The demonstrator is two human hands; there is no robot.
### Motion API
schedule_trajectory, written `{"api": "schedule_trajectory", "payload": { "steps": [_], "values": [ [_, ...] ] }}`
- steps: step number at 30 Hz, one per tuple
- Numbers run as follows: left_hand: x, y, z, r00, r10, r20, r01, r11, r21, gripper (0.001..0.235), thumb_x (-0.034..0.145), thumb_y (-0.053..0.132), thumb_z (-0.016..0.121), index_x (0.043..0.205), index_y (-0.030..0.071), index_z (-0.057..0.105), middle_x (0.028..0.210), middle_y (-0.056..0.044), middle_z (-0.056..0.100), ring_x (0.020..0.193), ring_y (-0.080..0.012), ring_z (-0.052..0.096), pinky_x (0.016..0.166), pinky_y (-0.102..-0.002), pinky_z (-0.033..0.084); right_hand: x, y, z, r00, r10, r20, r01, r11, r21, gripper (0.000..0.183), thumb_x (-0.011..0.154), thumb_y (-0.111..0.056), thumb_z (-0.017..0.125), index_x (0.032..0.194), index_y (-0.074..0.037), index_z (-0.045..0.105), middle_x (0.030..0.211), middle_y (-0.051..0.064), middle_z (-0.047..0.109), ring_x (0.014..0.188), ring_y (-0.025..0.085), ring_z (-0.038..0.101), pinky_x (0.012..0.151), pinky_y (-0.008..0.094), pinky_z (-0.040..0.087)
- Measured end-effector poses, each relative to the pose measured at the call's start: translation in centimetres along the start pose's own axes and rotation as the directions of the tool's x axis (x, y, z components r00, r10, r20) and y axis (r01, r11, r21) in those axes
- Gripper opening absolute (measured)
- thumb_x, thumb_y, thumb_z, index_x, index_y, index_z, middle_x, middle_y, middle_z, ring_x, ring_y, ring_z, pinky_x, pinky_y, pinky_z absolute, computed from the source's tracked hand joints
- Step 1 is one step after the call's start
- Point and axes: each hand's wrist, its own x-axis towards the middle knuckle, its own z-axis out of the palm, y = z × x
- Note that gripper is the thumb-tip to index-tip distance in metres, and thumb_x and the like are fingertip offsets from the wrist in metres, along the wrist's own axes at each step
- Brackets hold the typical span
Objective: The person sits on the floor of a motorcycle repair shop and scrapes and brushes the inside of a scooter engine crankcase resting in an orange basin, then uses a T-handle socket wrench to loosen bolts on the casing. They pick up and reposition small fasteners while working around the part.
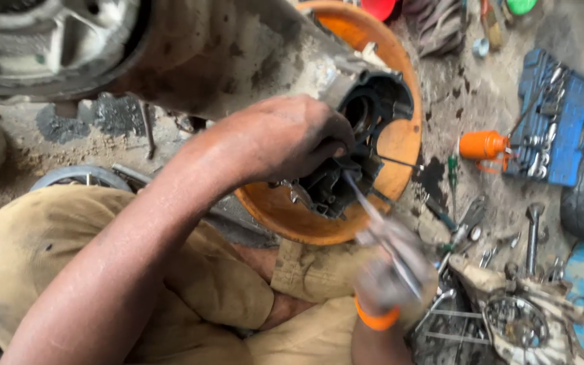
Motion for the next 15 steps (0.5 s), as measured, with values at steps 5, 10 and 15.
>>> {"api": "schedule_trajectory", "payload": {
  "steps": [5, 10, 15],
  "values": [
    [-0.1, -0.3, 0.3, 0.998, 0.064, -0.021, -0.064, 0.997, 0.033, 0.021, 0.093, 0.024, 0.065, 0.109, 0.019, 0.077, 0.089, -0.01, 0.078, 0.083, -0.0273, 0.075, 0.078, -0.043, 0.059, 1.8, 1.3, 0.4, 0.992, 0.123, -0.007, -0.122, 0.988, 0.096, 0.015, 0.118, -0.017, 0.054, 0.124, -0.004, 0.05, 0.107, 0.018, 0.069, 0.069, 0.015, 0.067, 0.061, 0.028, 0.061],
    [0.0, -0.3, 0.2, 0.999, 0.022, -0.027, -0.022, 0.999, 0.026, 0.023, 0.094, 0.022, 0.064, 0.112, 0.022, 0.077, 0.09, -0.01, 0.078, 0.083, -0.0261, 0.076, 0.078, -0.042, 0.059, 2.4, 0.8, 0.7, 0.997, 0.073, 0.02, -0.075, 0.992, 0.104, 0.014, 0.115, -0.015, 0.051, 0.123, -0.003, 0.049, 0.106, 0.02, 0.07, 0.067, 0.017, 0.069, 0.055, 0.026, 0.061],
    [0.2, -1.4, 0.9, 0.986, 0.14, -0.09, -0.139, 0.99, 0.016, 0.024, 0.091, 0.019, 0.066, 0.112, 0.017, 0.077, 0.096, -0.009, 0.078, 0.085, -0.0258, 0.076, 0.079, -0.04, 0.06, 2.8, -0.3, 1.7, 0.984, 0.132, 0.118, -0.139, 0.989, 0.049, 0.011, 0.118, -0.01, 0.052, 0.124, -0.002, 0.048, 0.104, 0.022, 0.066, 0.071, 0.018, 0.064, 0.062, 0.027, 0.059]
  ]
}}
